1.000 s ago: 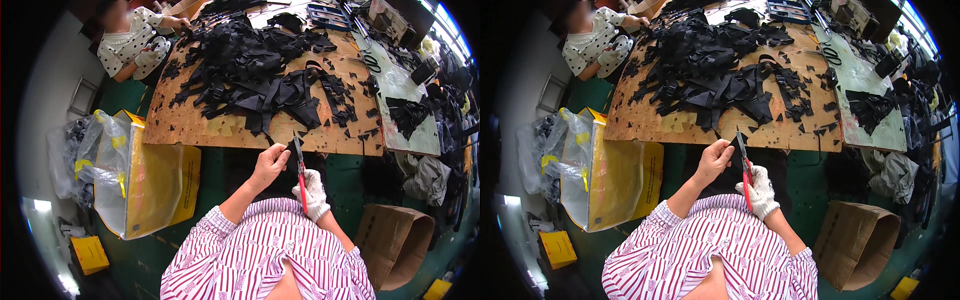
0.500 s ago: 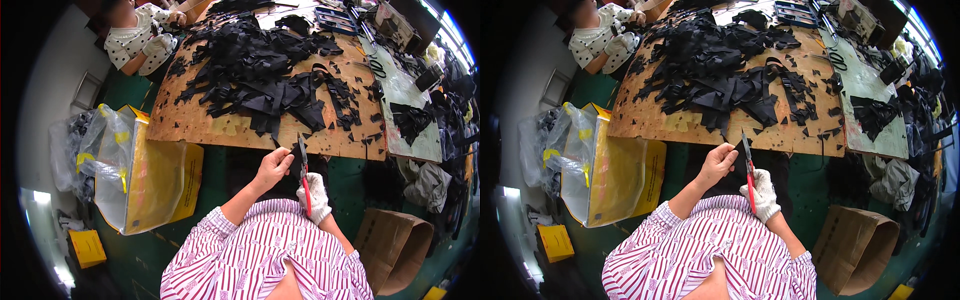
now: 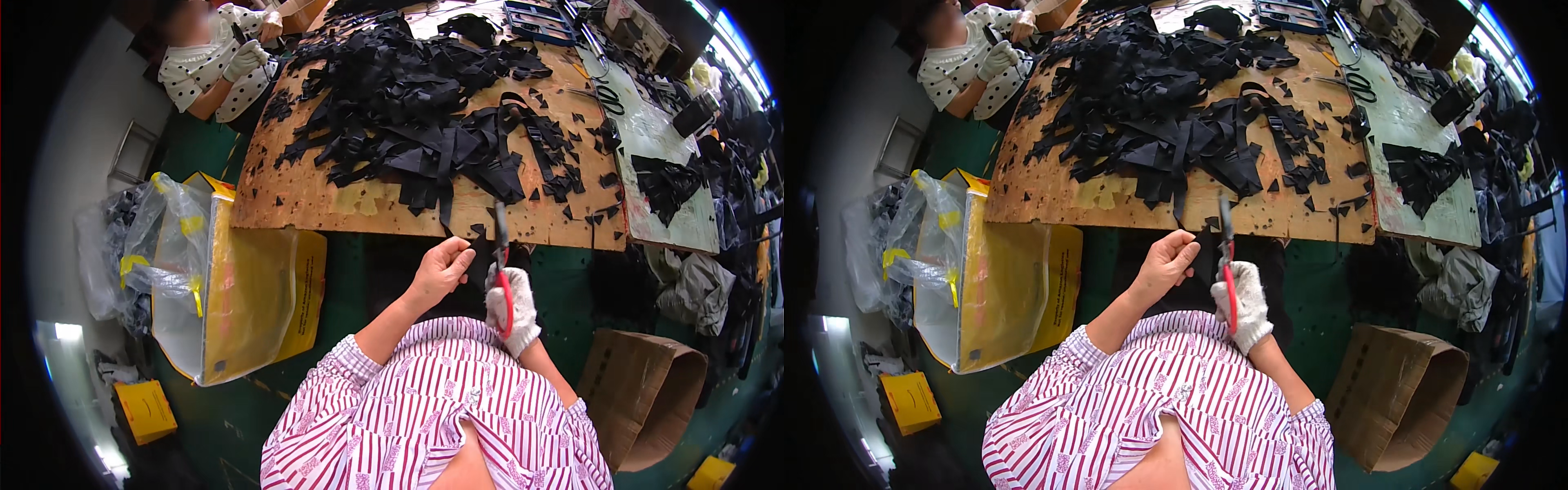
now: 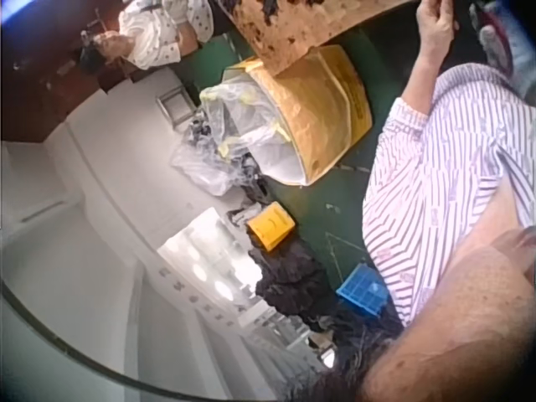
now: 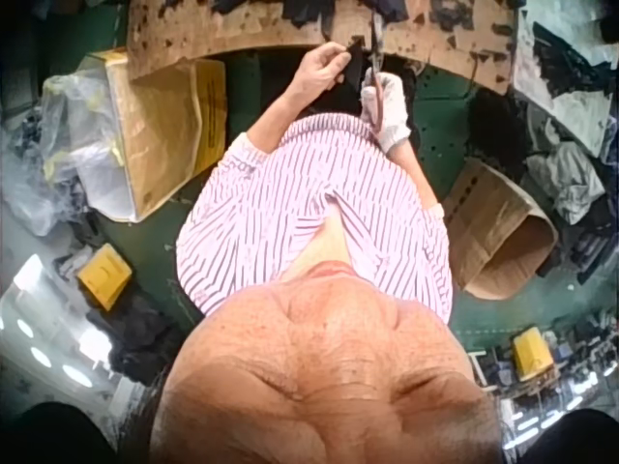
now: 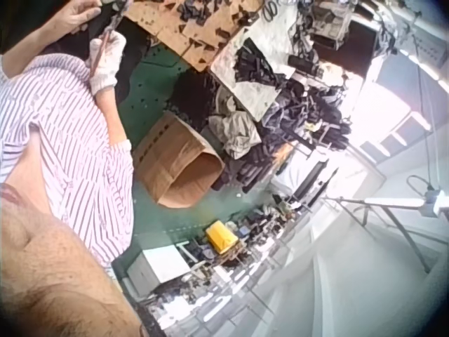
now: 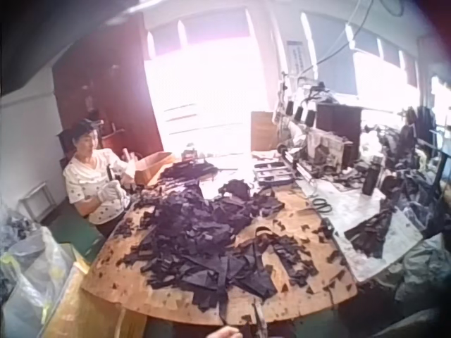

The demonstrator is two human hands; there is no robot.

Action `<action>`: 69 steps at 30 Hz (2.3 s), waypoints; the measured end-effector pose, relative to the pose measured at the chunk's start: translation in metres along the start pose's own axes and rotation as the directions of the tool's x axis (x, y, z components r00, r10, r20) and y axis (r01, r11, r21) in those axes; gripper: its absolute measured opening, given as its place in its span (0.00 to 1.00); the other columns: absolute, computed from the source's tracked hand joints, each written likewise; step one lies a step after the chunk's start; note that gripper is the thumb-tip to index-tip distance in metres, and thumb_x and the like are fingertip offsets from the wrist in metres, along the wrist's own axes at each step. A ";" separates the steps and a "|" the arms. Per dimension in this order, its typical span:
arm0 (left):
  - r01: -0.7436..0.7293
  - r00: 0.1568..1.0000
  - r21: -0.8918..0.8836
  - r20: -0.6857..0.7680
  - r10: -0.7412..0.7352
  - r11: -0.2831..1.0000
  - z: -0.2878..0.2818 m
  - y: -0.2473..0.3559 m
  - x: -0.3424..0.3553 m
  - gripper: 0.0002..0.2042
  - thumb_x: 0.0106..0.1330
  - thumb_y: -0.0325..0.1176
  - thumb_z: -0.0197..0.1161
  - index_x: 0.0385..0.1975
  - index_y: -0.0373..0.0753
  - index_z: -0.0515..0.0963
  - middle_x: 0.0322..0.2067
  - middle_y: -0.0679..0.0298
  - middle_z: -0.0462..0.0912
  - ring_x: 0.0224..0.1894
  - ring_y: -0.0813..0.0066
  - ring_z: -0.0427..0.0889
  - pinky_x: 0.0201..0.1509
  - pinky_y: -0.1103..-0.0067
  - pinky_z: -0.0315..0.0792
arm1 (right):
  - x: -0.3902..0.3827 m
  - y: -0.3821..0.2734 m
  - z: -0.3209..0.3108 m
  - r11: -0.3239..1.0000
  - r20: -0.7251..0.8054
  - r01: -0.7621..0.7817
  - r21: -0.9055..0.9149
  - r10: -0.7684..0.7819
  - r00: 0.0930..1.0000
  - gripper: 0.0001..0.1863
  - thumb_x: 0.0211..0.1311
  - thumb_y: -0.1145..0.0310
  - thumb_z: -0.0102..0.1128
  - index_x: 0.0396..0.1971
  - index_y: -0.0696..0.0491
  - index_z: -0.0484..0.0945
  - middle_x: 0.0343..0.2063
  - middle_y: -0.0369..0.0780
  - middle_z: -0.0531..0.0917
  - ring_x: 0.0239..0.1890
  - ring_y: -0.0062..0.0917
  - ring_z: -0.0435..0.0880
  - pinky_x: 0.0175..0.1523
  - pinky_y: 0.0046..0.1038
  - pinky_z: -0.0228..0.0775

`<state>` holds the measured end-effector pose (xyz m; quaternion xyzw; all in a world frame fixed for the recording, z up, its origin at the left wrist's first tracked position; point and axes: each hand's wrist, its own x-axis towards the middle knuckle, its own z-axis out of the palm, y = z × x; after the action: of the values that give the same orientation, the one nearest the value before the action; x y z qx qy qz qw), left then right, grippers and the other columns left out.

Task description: The person uses red-handled scissors to cut black fabric strips into smaller pieces. They hold the fabric in their left hand and cut with their right hand, dropping the cut pieces onto a wooden table.

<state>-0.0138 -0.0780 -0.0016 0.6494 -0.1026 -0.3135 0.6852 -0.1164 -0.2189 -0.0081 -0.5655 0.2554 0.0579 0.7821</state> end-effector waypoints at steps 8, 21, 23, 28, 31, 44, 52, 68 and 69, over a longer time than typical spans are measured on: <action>0.041 0.602 -0.096 0.797 0.052 0.995 0.038 0.052 -0.032 0.11 0.66 0.23 0.52 0.47 0.34 0.66 0.35 0.65 0.77 0.37 0.85 0.76 0.40 0.83 0.73 | 0.023 0.003 -0.039 0.911 -0.152 0.320 0.261 -0.289 0.945 0.26 0.48 0.50 0.69 0.35 0.56 0.71 0.17 0.35 0.73 0.13 0.16 0.70 0.14 0.17 0.62; -0.326 0.889 -0.385 -0.435 0.141 0.863 -0.072 -0.017 0.089 0.03 0.63 0.25 0.58 0.35 0.40 0.73 0.32 0.69 0.79 0.34 0.82 0.78 0.41 0.83 0.73 | 0.006 0.012 -0.038 0.912 -0.232 0.249 0.327 -0.178 0.956 0.19 0.57 0.61 0.62 0.42 0.52 0.66 0.26 0.35 0.73 0.16 0.15 0.71 0.13 0.16 0.65; -0.335 0.873 -0.344 -0.463 0.152 0.877 -0.074 -0.015 0.104 0.05 0.62 0.25 0.59 0.36 0.39 0.73 0.32 0.69 0.78 0.35 0.82 0.77 0.42 0.84 0.71 | 0.007 0.011 -0.033 0.929 -0.240 0.212 0.305 -0.141 0.961 0.15 0.57 0.68 0.59 0.41 0.52 0.65 0.26 0.35 0.73 0.16 0.15 0.71 0.13 0.16 0.65; -0.376 0.789 -0.381 -0.610 0.076 0.845 -0.086 -0.028 0.143 0.08 0.60 0.25 0.61 0.38 0.37 0.73 0.33 0.66 0.78 0.36 0.79 0.77 0.42 0.84 0.71 | 0.006 0.011 -0.027 0.963 -0.231 0.211 0.165 -0.170 0.958 0.20 0.57 0.58 0.62 0.42 0.52 0.65 0.21 0.34 0.72 0.10 0.14 0.66 0.12 0.15 0.60; -0.402 0.727 -0.306 -0.679 0.098 0.863 -0.086 -0.029 0.136 0.07 0.60 0.25 0.62 0.37 0.36 0.74 0.33 0.67 0.78 0.36 0.79 0.77 0.42 0.83 0.72 | 0.004 0.006 -0.028 0.968 -0.247 0.162 0.193 -0.112 0.962 0.15 0.56 0.68 0.58 0.41 0.54 0.64 0.23 0.34 0.71 0.13 0.14 0.68 0.14 0.15 0.64; -0.791 0.511 -0.100 -0.650 0.562 0.604 -0.071 0.110 0.019 0.06 0.69 0.29 0.48 0.42 0.38 0.69 0.36 0.62 0.78 0.38 0.77 0.77 0.45 0.80 0.70 | 0.001 0.004 -0.019 0.983 -0.246 0.148 0.108 -0.118 0.962 0.12 0.56 0.70 0.54 0.39 0.54 0.65 0.20 0.33 0.70 0.10 0.14 0.65 0.13 0.16 0.61; -0.593 0.778 -0.142 -0.356 0.518 0.793 -0.064 0.079 0.009 0.12 0.68 0.26 0.51 0.49 0.40 0.64 0.25 0.67 0.71 0.22 0.81 0.71 0.30 0.84 0.68 | -0.008 0.003 -0.015 0.989 -0.119 0.148 -0.028 -0.151 0.981 0.16 0.55 0.74 0.58 0.41 0.53 0.63 0.23 0.34 0.71 0.14 0.13 0.68 0.18 0.16 0.64; -0.215 0.970 -0.283 -0.174 0.170 0.935 -0.049 0.017 0.008 0.17 0.68 0.30 0.52 0.56 0.35 0.69 0.36 0.66 0.79 0.26 0.83 0.72 0.28 0.85 0.67 | 0.012 0.017 -0.004 0.855 0.123 0.228 -0.465 -0.193 0.974 0.26 0.49 0.62 0.68 0.43 0.53 0.64 0.29 0.39 0.75 0.29 0.26 0.76 0.37 0.28 0.70; -0.217 0.971 -0.277 -0.165 0.176 0.936 -0.048 0.018 0.009 0.17 0.68 0.30 0.52 0.55 0.35 0.69 0.36 0.66 0.79 0.26 0.83 0.72 0.28 0.85 0.67 | 0.012 0.016 -0.004 0.834 0.124 0.235 -0.499 -0.200 0.972 0.26 0.49 0.60 0.67 0.44 0.53 0.64 0.29 0.40 0.76 0.29 0.29 0.78 0.37 0.30 0.70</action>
<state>0.0243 -0.0441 0.0063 0.5470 -0.0719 -0.2097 0.8072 -0.1137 -0.2192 -0.0281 -0.7753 0.1389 0.0530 0.6139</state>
